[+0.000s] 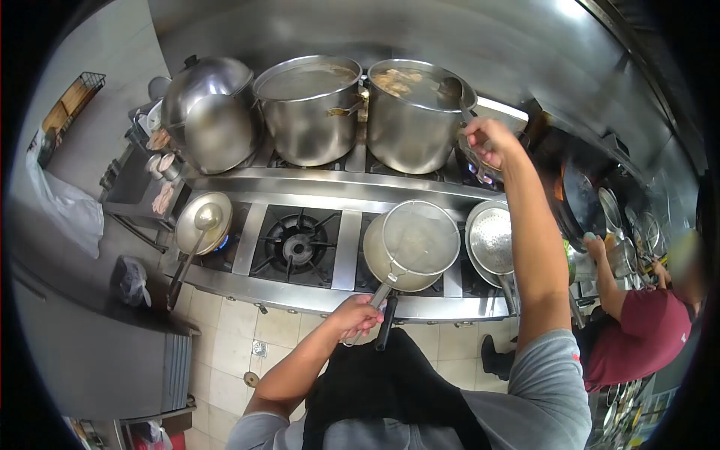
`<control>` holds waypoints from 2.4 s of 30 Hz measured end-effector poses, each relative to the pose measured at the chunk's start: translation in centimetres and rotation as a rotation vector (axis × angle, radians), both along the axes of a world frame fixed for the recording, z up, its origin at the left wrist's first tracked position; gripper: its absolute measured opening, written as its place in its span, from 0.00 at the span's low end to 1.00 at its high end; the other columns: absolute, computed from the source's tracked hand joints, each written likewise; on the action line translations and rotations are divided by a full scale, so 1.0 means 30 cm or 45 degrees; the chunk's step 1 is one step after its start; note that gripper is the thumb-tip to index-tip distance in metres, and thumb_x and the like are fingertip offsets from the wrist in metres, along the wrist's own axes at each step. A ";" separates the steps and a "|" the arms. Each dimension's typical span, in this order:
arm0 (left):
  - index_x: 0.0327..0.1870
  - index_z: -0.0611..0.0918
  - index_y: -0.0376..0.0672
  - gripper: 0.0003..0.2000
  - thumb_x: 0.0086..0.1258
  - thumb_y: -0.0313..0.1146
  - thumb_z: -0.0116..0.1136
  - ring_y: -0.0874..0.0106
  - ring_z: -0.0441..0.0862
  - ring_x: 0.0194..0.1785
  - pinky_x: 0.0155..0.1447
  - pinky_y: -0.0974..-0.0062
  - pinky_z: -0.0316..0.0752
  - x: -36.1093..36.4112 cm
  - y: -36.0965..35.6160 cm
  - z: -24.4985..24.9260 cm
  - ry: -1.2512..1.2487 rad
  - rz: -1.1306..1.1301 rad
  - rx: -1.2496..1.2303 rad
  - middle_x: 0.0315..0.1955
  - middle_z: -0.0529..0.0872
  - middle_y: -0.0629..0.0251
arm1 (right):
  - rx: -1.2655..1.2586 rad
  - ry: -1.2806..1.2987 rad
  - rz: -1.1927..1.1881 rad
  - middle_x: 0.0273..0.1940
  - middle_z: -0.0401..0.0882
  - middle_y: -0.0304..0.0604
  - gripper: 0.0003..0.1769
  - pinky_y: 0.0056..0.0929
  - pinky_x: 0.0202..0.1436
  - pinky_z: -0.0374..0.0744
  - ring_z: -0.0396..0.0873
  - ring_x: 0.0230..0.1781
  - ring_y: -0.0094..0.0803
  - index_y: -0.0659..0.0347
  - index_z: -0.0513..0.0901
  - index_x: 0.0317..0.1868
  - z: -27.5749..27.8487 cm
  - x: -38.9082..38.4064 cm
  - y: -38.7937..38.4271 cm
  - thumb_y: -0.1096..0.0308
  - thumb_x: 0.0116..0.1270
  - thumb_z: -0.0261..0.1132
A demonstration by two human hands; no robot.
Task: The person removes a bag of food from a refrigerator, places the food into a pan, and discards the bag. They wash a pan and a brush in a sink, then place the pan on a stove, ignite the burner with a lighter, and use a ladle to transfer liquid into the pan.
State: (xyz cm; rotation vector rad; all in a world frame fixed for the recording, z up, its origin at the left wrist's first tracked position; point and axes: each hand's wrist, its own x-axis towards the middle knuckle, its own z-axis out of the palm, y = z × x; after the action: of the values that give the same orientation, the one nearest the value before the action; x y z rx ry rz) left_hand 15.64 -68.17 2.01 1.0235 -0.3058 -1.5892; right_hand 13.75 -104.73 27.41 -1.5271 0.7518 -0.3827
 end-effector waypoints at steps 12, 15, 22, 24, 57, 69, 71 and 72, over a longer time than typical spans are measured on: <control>0.44 0.71 0.38 0.12 0.58 0.21 0.48 0.82 0.67 0.14 0.16 0.80 0.68 0.016 0.008 0.003 0.009 0.004 0.032 0.24 0.77 0.64 | 1.297 -1.025 0.248 0.19 0.69 0.42 0.30 0.18 0.10 0.63 0.63 0.11 0.24 0.85 0.53 0.52 0.147 -0.042 -0.052 0.81 0.54 0.58; 0.46 0.72 0.39 0.14 0.58 0.20 0.47 0.83 0.67 0.14 0.15 0.81 0.68 0.019 0.012 0.010 0.006 0.018 0.063 0.25 0.78 0.64 | 1.304 -1.057 0.273 0.19 0.68 0.42 0.28 0.18 0.10 0.64 0.63 0.12 0.25 0.85 0.53 0.51 0.164 -0.045 -0.037 0.81 0.54 0.58; 0.48 0.74 0.38 0.16 0.57 0.19 0.47 0.83 0.67 0.14 0.14 0.82 0.66 0.038 0.020 0.009 -0.006 0.048 0.061 0.26 0.79 0.64 | 1.317 -1.134 0.255 0.19 0.68 0.44 0.27 0.17 0.10 0.64 0.64 0.13 0.26 0.86 0.53 0.50 0.223 -0.102 0.071 0.82 0.55 0.57; 0.48 0.73 0.38 0.16 0.57 0.20 0.47 0.83 0.67 0.14 0.14 0.82 0.66 0.051 0.020 0.013 -0.020 0.030 0.038 0.26 0.79 0.64 | 1.292 -1.154 0.272 0.19 0.68 0.44 0.27 0.17 0.10 0.64 0.65 0.13 0.26 0.86 0.53 0.49 0.235 -0.129 0.112 0.82 0.55 0.57; 0.45 0.68 0.35 0.13 0.58 0.20 0.47 0.81 0.68 0.17 0.17 0.77 0.66 0.101 0.068 -0.035 0.028 -0.100 0.020 0.27 0.77 0.60 | 0.026 0.227 -0.055 0.22 0.72 0.39 0.26 0.25 0.25 0.70 0.71 0.18 0.27 0.69 0.68 0.53 -0.697 -0.732 1.079 0.73 0.50 0.56; 0.52 0.66 0.37 0.18 0.59 0.21 0.47 0.81 0.68 0.17 0.18 0.78 0.66 0.121 0.068 -0.002 -0.031 -0.090 0.034 0.28 0.77 0.61 | 0.808 -0.264 -0.127 0.17 0.69 0.41 0.27 0.21 0.09 0.60 0.64 0.08 0.24 0.67 0.68 0.57 -0.541 -0.880 0.974 0.77 0.53 0.56; 0.52 0.66 0.37 0.18 0.59 0.22 0.47 0.81 0.68 0.16 0.18 0.78 0.67 0.118 0.065 0.008 -0.007 -0.090 0.016 0.28 0.77 0.61 | 1.097 -0.794 0.066 0.17 0.70 0.46 0.29 0.25 0.05 0.61 0.64 0.07 0.28 0.73 0.62 0.61 -0.544 -0.874 0.876 0.78 0.56 0.52; 0.52 0.66 0.37 0.18 0.59 0.22 0.47 0.81 0.67 0.16 0.18 0.78 0.67 0.116 0.063 0.005 -0.014 -0.101 -0.003 0.28 0.77 0.61 | 1.171 -0.926 0.120 0.17 0.71 0.47 0.29 0.26 0.06 0.62 0.65 0.07 0.29 0.74 0.60 0.62 -0.521 -0.857 0.827 0.78 0.58 0.51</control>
State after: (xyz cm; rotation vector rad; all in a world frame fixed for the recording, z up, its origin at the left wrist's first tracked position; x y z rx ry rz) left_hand 19.11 -66.27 2.16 1.0294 -0.3590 -1.6543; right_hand -11.96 -79.92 11.78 -0.4798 0.1975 -0.4034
